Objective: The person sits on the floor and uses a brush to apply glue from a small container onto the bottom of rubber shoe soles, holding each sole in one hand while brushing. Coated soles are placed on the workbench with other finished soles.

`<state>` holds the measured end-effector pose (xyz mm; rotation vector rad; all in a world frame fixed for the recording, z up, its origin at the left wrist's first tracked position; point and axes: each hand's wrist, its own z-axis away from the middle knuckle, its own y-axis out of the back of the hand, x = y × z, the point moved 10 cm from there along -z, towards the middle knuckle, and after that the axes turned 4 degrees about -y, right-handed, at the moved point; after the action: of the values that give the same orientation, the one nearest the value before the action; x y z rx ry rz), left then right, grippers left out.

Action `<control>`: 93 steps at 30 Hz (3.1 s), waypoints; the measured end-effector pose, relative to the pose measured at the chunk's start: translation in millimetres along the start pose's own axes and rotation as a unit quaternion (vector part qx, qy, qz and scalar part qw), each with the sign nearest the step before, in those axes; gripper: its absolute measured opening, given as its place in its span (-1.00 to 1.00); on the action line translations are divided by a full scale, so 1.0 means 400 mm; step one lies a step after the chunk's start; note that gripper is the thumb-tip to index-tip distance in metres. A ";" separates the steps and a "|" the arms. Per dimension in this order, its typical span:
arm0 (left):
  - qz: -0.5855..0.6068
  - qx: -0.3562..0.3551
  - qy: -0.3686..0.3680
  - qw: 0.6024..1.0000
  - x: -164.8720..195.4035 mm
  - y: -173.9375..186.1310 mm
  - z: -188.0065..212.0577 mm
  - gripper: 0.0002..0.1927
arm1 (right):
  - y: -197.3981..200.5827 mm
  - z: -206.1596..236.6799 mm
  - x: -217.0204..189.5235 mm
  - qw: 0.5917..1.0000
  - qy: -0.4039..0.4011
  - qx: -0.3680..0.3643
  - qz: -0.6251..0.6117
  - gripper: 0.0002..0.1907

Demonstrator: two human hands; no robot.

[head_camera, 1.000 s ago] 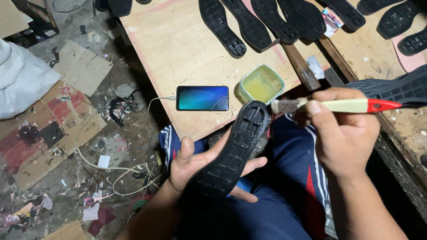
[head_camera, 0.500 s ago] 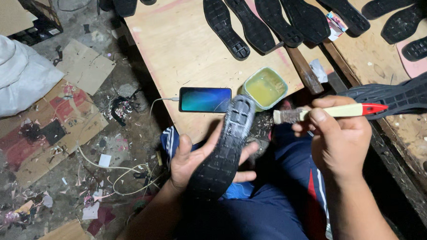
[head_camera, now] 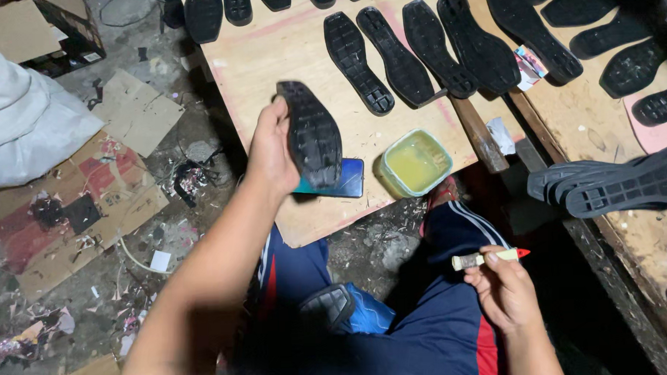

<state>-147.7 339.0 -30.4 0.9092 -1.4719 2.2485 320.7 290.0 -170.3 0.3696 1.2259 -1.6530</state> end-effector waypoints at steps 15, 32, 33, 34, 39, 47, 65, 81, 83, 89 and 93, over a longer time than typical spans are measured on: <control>-0.070 0.038 -0.011 0.997 -0.026 0.018 -0.389 -0.38 | -0.006 -0.035 0.011 0.998 0.027 -0.029 -0.046 -0.79; -0.241 0.079 -0.150 0.956 0.005 0.028 -0.364 -0.24 | -0.015 -0.030 0.006 0.998 0.031 -0.030 -0.054 -0.77; -0.242 0.076 -0.150 0.956 0.008 0.024 -0.355 -0.21 | -0.016 -0.030 0.007 0.998 0.031 -0.033 -0.054 -0.77; -0.244 0.073 -0.149 0.956 0.012 0.019 -0.345 -0.18 | -0.018 -0.030 0.007 0.997 0.031 -0.035 -0.053 -0.77; -0.297 0.079 -0.187 0.933 0.057 -0.002 -0.248 -0.32 | -0.033 -0.029 0.004 0.997 0.037 -0.044 -0.047 -0.78; -0.407 -0.173 -0.006 0.897 -0.159 -0.015 0.340 -0.66 | -0.039 -0.031 0.002 1.000 0.014 -0.020 -0.018 -0.72; -0.778 -0.122 -0.112 0.606 -0.128 0.144 0.721 -0.26 | -0.582 -0.006 -0.356 0.733 0.383 -0.046 0.559 -0.82; -0.493 -0.023 0.008 0.869 0.028 0.158 0.703 -0.39 | -0.700 -0.041 -0.351 0.580 0.474 -0.026 0.662 -0.81; -0.268 -0.001 -0.054 0.962 0.069 0.164 0.686 -0.27 | -0.690 -0.020 -0.366 0.644 0.447 -0.034 0.620 -0.83; 0.194 -0.090 0.044 0.976 -0.086 0.057 0.667 -0.13 | -0.611 0.011 -0.370 0.773 0.363 -0.020 0.520 -0.83; 0.237 -0.133 0.107 0.957 -0.157 -0.031 0.658 -0.10 | -0.513 -0.012 -0.343 0.878 0.267 0.024 0.396 -0.76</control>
<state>-3.7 113.2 9.5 0.2366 -1.9827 2.2766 208.6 363.3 37.0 1.2425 1.1796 -0.8756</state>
